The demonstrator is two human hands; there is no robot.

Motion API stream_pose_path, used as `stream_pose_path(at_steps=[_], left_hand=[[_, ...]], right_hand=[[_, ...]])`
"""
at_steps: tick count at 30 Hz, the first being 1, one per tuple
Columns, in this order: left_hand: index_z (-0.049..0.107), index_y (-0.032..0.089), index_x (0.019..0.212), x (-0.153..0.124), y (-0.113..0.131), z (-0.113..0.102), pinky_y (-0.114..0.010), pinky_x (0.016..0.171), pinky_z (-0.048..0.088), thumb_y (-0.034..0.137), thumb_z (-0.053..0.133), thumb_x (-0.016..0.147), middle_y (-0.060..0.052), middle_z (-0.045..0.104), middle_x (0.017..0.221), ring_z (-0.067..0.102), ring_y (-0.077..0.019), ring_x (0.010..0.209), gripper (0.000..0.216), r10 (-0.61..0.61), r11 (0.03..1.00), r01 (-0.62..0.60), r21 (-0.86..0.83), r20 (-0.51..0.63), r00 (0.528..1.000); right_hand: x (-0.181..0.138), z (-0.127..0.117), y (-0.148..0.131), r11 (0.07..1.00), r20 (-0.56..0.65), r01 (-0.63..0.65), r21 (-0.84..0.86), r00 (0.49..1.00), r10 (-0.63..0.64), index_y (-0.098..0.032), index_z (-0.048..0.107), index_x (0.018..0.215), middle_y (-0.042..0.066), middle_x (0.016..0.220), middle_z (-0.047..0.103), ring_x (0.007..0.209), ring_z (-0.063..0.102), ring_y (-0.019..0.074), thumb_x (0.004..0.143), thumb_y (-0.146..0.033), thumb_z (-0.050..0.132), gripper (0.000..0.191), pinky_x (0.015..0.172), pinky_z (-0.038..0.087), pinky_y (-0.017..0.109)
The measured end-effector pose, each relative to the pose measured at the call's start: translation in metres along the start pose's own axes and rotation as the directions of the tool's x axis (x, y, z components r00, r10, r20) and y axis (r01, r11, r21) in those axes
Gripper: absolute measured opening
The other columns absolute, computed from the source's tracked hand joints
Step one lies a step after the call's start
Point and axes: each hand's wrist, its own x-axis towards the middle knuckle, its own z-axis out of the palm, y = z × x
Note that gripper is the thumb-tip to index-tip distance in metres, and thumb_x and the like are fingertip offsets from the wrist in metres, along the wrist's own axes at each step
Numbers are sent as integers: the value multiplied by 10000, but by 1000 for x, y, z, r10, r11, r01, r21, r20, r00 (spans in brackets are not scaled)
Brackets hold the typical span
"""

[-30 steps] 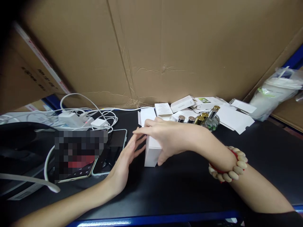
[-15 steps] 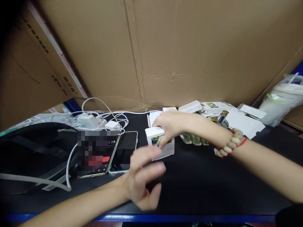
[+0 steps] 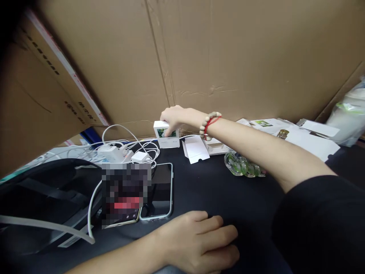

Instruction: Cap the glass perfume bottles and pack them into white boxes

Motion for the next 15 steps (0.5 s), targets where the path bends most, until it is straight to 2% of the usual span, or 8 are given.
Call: stream_pose_path(at_steps=[4,10,15], left_hand=[[661,222,865,0,1,0,-211,497,322,199,373,931,15,669,994,515,-90,682,297,11,1000,-9,-15,135,991],[662,256,860,2,1,2,-207,470,320,191,394,933,36,679,936,521,-85,654,285,-19,999,24,-35,133,991],[654,288,901,4,1,3,-201,434,285,237,394,934,43,674,904,509,-84,604,267,-5,997,17,-72,158,987]], right_hand=[[18,11,-4,999,36,-34,-24,999,34,-137,637,942,58,853,627,723,540,170,762,-391,649,312,637,349,306],[38,25,-2,997,-15,-79,-8,997,79,-103,596,1087,133,1046,619,953,561,258,769,-305,662,383,747,378,353],[45,28,4,990,5,-106,97,994,106,-145,567,1148,110,1118,612,973,569,250,792,-352,626,416,761,406,349]])
